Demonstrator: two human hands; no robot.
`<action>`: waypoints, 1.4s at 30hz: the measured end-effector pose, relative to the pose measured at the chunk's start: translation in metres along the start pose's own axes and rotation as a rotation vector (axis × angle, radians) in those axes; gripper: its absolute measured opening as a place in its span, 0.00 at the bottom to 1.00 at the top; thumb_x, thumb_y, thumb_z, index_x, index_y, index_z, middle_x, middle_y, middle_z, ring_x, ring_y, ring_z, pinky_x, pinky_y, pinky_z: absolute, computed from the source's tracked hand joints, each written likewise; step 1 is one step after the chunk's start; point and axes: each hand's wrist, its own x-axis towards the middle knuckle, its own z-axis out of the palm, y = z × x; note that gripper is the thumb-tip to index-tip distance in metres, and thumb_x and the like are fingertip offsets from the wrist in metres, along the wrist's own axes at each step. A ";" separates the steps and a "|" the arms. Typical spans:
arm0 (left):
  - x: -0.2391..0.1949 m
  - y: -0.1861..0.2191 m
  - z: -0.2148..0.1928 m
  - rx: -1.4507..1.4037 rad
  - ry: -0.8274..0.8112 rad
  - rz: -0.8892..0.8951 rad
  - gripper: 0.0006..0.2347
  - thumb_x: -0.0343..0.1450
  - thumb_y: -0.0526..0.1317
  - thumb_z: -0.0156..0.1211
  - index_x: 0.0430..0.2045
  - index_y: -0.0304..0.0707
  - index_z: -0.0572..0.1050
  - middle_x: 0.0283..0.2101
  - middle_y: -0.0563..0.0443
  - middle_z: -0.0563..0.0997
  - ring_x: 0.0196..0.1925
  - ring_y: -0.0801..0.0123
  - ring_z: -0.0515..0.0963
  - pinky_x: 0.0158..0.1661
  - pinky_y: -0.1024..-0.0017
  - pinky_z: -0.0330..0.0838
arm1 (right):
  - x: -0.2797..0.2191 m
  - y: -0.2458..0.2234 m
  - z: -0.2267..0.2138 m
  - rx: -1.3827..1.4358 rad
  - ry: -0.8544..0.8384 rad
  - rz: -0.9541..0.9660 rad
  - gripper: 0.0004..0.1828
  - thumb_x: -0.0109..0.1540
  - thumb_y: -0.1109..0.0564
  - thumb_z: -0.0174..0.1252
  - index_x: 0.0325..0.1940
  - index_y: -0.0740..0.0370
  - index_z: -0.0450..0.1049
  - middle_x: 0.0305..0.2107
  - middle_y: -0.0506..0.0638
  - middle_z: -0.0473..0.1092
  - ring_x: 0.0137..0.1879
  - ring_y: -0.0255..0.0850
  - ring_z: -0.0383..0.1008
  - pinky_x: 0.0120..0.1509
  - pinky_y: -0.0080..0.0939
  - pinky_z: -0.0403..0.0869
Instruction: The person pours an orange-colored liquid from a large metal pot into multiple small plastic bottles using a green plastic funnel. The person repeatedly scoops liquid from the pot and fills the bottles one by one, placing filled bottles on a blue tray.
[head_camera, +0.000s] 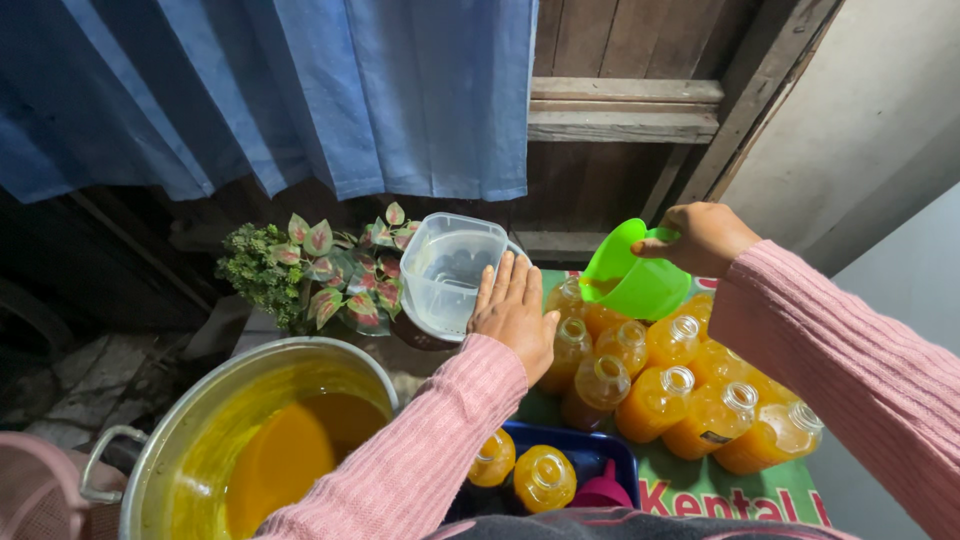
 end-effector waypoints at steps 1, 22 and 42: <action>0.000 0.000 0.001 0.000 -0.001 -0.002 0.30 0.75 0.48 0.46 0.69 0.27 0.52 0.75 0.35 0.49 0.78 0.51 0.40 0.72 0.56 0.29 | -0.001 -0.001 0.000 0.016 0.002 0.002 0.37 0.57 0.28 0.62 0.51 0.62 0.81 0.45 0.59 0.79 0.53 0.54 0.80 0.58 0.50 0.76; -0.001 -0.002 0.004 -0.024 0.033 -0.008 0.30 0.74 0.48 0.47 0.68 0.25 0.52 0.74 0.34 0.51 0.78 0.51 0.41 0.72 0.56 0.30 | -0.006 -0.026 -0.015 0.006 -0.006 -0.038 0.33 0.57 0.32 0.65 0.50 0.62 0.81 0.41 0.59 0.79 0.47 0.51 0.82 0.53 0.48 0.79; 0.001 -0.004 0.005 -0.007 0.041 -0.005 0.29 0.74 0.47 0.47 0.68 0.26 0.53 0.75 0.34 0.51 0.78 0.51 0.41 0.72 0.56 0.30 | 0.010 -0.040 -0.017 -0.079 -0.002 -0.112 0.35 0.54 0.31 0.66 0.51 0.61 0.80 0.40 0.60 0.78 0.47 0.54 0.81 0.54 0.49 0.78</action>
